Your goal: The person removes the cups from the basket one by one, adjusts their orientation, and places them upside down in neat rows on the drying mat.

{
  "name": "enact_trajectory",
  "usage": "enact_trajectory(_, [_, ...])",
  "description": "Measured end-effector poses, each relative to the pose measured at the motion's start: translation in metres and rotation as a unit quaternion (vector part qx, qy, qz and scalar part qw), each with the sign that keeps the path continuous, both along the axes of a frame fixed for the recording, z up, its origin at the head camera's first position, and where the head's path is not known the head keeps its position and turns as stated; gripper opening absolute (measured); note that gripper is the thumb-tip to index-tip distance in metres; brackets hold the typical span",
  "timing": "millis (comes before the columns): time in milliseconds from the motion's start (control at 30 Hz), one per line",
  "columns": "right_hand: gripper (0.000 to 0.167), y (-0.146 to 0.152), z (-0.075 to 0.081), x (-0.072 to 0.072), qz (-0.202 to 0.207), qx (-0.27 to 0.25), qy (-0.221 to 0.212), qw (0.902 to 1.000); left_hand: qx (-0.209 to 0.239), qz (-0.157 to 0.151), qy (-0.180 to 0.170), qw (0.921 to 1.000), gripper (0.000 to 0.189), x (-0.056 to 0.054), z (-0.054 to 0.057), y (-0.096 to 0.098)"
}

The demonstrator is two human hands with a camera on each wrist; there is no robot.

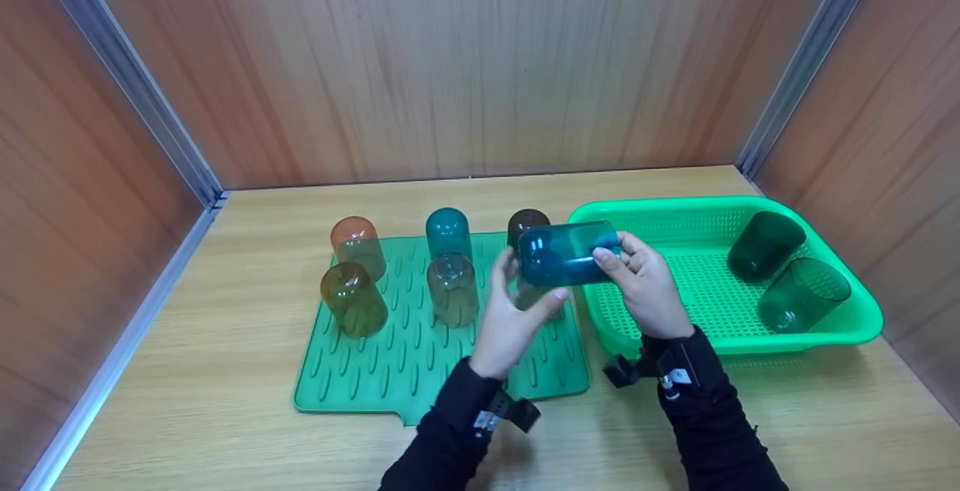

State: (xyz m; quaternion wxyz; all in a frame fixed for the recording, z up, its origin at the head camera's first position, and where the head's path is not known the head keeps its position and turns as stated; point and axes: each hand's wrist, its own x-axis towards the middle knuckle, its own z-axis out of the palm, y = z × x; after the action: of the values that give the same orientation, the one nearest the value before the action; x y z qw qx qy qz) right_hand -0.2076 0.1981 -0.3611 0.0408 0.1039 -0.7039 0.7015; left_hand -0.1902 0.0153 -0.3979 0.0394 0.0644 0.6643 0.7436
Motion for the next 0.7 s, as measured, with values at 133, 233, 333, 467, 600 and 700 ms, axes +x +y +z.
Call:
enact_trajectory(133, [0.014,-0.008,0.0,0.004,0.023,0.0,-0.005,0.9997,-0.01,0.021,0.018,0.9996,0.099,0.004,0.014,-0.015])
enact_trajectory(233, [0.017,-0.015,-0.001,0.008,0.052,0.003,-0.006,0.9986,-0.026,0.033,0.045,0.9981,0.1,0.007,0.02,-0.021])
enact_trajectory(333, [0.02,-0.02,-0.003,0.012,0.084,0.011,0.002,0.9964,-0.041,0.041,0.07,0.9959,0.101,0.009,0.022,-0.024])
enact_trajectory(467, [0.023,-0.023,-0.004,0.015,0.104,0.015,0.018,0.9943,-0.035,0.036,0.096,0.9941,0.094,0.011,0.024,-0.023])
enact_trajectory(600, [0.023,-0.024,-0.006,0.015,0.1,0.019,0.02,0.9946,-0.015,0.018,0.11,0.9937,0.082,0.011,0.025,-0.022])
enact_trajectory(700, [0.023,-0.025,-0.008,0.013,0.105,0.016,0.018,0.9942,-0.015,0.012,0.114,0.9933,0.075,0.012,0.026,-0.024])
